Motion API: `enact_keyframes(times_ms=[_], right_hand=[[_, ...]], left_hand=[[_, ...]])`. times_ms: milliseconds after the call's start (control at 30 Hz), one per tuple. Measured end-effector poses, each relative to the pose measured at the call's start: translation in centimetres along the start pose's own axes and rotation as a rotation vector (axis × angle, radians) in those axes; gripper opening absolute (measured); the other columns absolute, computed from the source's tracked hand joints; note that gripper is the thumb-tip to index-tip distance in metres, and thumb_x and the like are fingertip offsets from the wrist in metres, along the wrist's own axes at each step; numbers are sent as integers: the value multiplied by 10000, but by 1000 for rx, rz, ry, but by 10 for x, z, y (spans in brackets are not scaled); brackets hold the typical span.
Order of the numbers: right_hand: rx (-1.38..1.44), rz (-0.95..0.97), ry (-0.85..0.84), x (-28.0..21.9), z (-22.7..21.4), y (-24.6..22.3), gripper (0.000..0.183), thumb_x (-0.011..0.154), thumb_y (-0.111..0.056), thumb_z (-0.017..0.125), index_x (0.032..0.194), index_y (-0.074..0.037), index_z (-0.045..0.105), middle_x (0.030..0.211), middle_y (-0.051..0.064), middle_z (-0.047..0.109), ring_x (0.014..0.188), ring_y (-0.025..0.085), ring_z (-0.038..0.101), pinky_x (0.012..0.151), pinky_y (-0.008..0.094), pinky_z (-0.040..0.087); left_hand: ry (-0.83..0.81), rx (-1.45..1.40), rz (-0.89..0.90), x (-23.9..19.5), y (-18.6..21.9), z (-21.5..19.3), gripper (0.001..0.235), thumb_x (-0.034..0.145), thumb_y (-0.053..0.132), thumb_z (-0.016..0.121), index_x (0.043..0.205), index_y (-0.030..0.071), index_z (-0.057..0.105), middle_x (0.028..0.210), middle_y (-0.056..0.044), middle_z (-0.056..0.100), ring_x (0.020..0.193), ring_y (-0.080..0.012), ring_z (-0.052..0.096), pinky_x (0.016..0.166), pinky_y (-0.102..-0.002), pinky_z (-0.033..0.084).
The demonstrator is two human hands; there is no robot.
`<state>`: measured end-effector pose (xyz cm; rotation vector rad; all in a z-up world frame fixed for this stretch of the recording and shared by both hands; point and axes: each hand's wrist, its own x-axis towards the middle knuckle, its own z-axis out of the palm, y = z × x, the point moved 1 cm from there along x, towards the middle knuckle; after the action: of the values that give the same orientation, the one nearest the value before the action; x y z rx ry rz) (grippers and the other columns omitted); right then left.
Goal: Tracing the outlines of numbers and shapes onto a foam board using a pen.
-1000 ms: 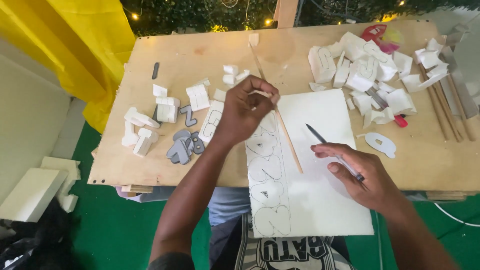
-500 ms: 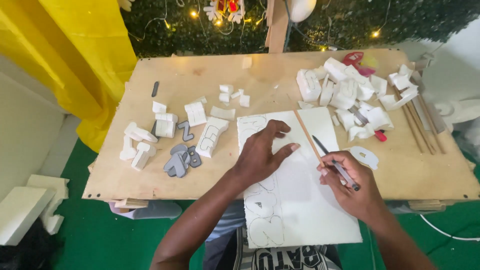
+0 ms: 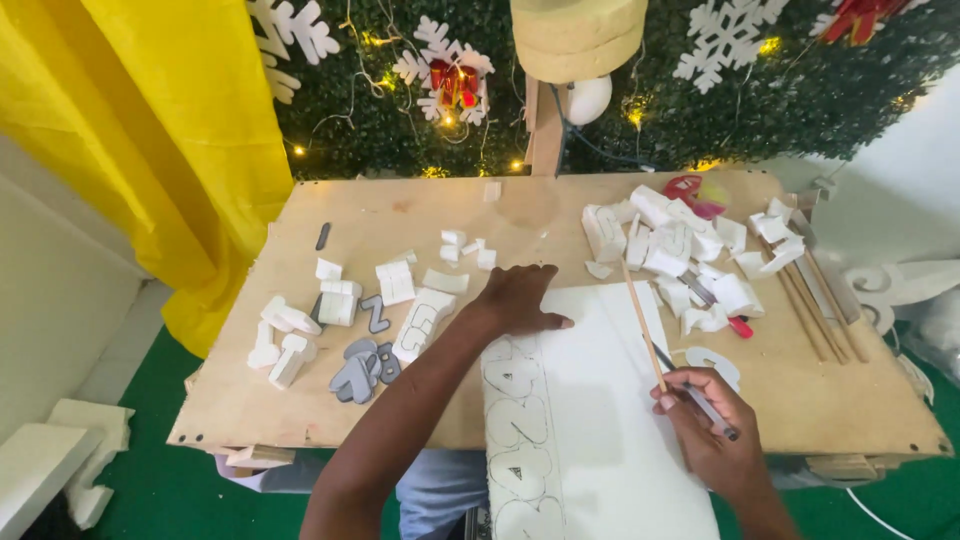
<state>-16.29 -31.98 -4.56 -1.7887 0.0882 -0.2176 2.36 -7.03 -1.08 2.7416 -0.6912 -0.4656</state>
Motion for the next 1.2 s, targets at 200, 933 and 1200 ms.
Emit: enact_keyframes(times_ms=[200, 933, 1200], right_hand=[[126, -176, 12, 5, 4, 20, 167, 897, -4, 662, 1058, 33, 683, 910, 157, 747, 737, 249, 746, 773, 344, 625], [717, -683, 171, 55, -138, 44, 94, 1125, -378, 745, 1166, -297, 770, 1155, -98, 764, 938, 2, 761, 927, 199, 670], [248, -232, 316, 13, -39, -79, 114, 1071, 25, 549, 1180, -1, 569, 1015, 184, 666, 908, 271, 711, 985, 385, 669]], left_hand=[[-71, -92, -51, -6, 2, -14, 854, 755, 652, 676, 1423, 133, 557, 1389, -88, 636, 1260, -320, 585, 1088, -431, 363], [270, -904, -1, -203, -7, -63, 331, 874, 347, 750, 1048, 101, 613, 981, -52, 676, 902, -171, 643, 703, -297, 529], [339, -1765, -631, -232, 20, 14, 721, 893, 139, 582, 1592, 143, 402, 1584, -112, 593, 1431, -313, 558, 1167, -489, 460]])
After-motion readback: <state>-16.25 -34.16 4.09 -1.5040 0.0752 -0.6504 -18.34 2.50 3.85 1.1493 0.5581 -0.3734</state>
